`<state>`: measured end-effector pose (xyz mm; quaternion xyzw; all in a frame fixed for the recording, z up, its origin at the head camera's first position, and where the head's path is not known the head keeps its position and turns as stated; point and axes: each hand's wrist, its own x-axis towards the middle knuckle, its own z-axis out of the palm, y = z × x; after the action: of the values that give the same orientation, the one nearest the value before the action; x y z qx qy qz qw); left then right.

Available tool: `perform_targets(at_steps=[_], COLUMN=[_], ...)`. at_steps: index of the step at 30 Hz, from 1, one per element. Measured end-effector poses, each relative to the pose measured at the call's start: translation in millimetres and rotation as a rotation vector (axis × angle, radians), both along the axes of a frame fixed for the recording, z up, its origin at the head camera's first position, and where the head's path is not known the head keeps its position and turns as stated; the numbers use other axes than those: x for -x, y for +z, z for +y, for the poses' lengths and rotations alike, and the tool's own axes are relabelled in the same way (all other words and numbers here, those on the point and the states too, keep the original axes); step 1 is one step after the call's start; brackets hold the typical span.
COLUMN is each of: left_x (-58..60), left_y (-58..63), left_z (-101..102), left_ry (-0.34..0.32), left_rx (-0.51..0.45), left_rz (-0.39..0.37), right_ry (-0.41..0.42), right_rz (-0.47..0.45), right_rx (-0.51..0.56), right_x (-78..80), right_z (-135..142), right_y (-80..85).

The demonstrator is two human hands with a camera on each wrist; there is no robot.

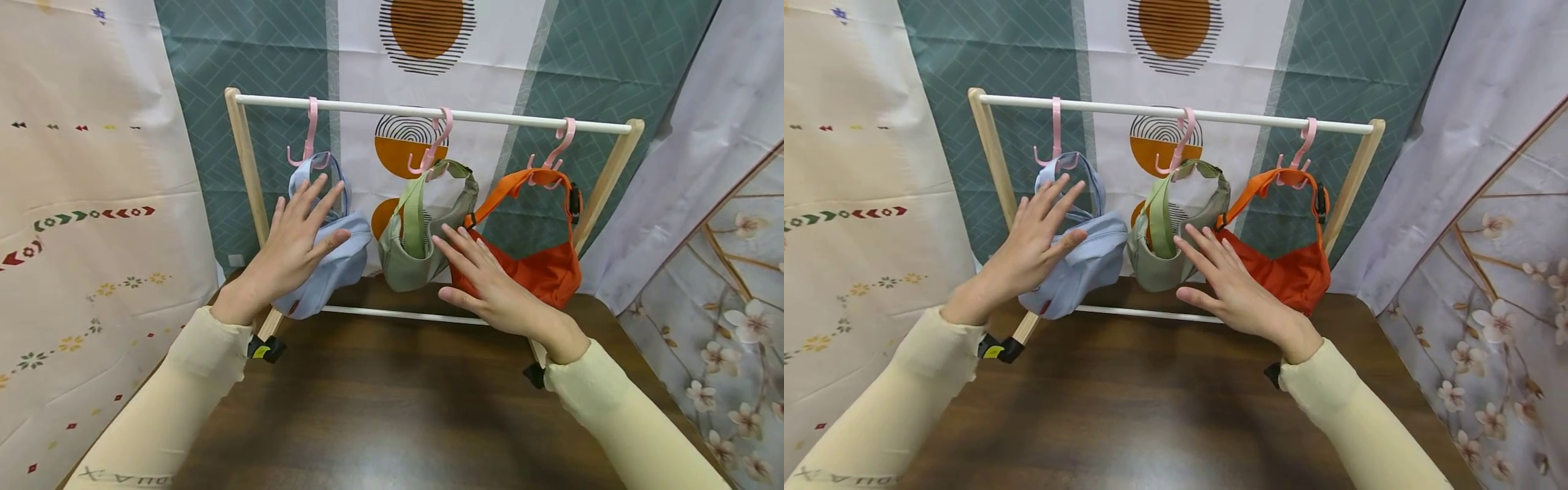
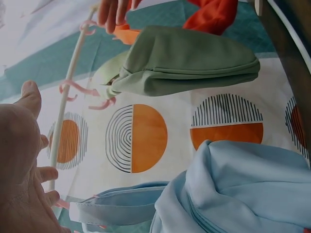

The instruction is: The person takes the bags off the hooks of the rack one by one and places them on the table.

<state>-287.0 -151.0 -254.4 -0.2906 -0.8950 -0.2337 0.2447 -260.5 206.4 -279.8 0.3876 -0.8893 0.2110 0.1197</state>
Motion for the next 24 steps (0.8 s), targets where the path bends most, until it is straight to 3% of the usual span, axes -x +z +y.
perform_targets(at_steps=[12,17,24], left_x=[5.7,14.4,27.5], left_y=[22.2,30.1,31.7], left_z=[0.5,0.2,-8.0], left_ry=[0.035,0.059,0.097], left_rx=[-0.047,-0.076,-0.115], left_rz=[0.059,0.055,0.029], right_ry=[0.025,0.036,0.054], right_rz=[0.041,0.033,0.025], right_rx=[-0.009,-0.007,0.001], right_x=[10.8,16.3,21.8], right_z=[-18.8,-28.5,-41.1], right_y=[20.9,31.5,43.4])
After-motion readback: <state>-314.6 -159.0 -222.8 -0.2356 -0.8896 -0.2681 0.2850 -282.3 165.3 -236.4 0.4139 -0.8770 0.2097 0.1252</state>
